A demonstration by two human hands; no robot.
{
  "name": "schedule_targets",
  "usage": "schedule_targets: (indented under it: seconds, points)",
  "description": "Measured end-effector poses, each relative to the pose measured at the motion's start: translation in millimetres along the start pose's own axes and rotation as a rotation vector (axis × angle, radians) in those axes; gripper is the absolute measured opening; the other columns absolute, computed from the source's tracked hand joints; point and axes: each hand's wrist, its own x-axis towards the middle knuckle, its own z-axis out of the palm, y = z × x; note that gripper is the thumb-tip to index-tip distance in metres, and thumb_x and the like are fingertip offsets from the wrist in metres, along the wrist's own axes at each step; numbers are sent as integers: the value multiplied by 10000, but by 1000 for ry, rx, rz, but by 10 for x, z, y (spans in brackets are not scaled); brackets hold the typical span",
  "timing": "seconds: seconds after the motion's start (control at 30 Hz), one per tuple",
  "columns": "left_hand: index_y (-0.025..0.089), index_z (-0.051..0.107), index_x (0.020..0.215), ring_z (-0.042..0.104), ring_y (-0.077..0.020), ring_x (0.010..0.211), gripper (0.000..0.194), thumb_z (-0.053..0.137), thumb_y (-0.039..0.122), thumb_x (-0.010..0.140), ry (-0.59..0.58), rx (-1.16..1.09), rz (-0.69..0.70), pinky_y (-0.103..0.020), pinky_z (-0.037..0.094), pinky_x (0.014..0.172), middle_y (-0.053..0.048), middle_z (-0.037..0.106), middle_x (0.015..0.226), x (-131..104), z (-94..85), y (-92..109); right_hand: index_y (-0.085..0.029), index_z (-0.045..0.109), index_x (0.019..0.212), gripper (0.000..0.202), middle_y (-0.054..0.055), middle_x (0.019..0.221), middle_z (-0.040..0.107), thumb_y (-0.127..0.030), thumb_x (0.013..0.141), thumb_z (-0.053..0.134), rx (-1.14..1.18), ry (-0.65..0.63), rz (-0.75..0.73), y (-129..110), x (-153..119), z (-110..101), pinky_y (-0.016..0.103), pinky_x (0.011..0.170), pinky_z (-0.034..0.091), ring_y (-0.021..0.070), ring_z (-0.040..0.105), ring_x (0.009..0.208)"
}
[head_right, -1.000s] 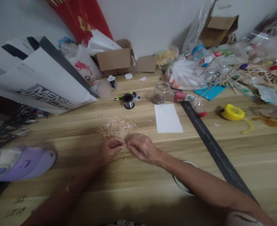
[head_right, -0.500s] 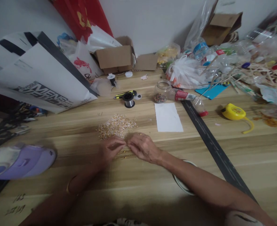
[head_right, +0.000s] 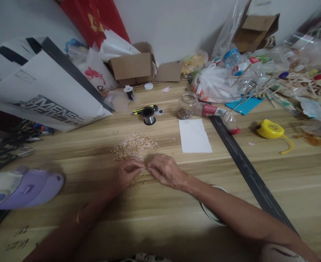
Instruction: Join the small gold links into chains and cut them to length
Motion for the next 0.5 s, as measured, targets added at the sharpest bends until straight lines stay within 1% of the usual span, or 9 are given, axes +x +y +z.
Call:
schedule_targets:
  seconds: [0.1,0.23,0.37,0.5]
  points:
    - [156,689,719,610,-147,720,21,683,175,724,1,-90,-63,-256,478,681,-50,656,737,-3,7,-23,-167,541,862,105,48,755,594,-191,915,453,-4,-1,-6,1,1,-1,284,668,412,159,521,711]
    - [148,685,683,613,-137,694,34,709,172,687,-3,-201,-172,-243,479,668,-38,664,712,19,4,25,-165,544,865,111,49,760,594,-187,917,448,4,-7,-7,1,2,-5,284,676,413,158,523,720]
    - [141,685,662,603,-127,671,58,720,186,663,-1,-240,-274,-231,475,653,-32,667,693,39,-8,85,-161,551,864,99,48,760,599,-166,908,463,12,-12,-4,0,2,-6,283,679,412,155,523,717]
    - [138,681,655,597,-120,656,75,733,190,644,-1,-270,-315,-225,470,643,-28,665,681,42,-11,84,-164,546,869,103,46,759,596,-177,916,455,16,-7,-7,-2,-2,0,281,681,413,155,526,719]
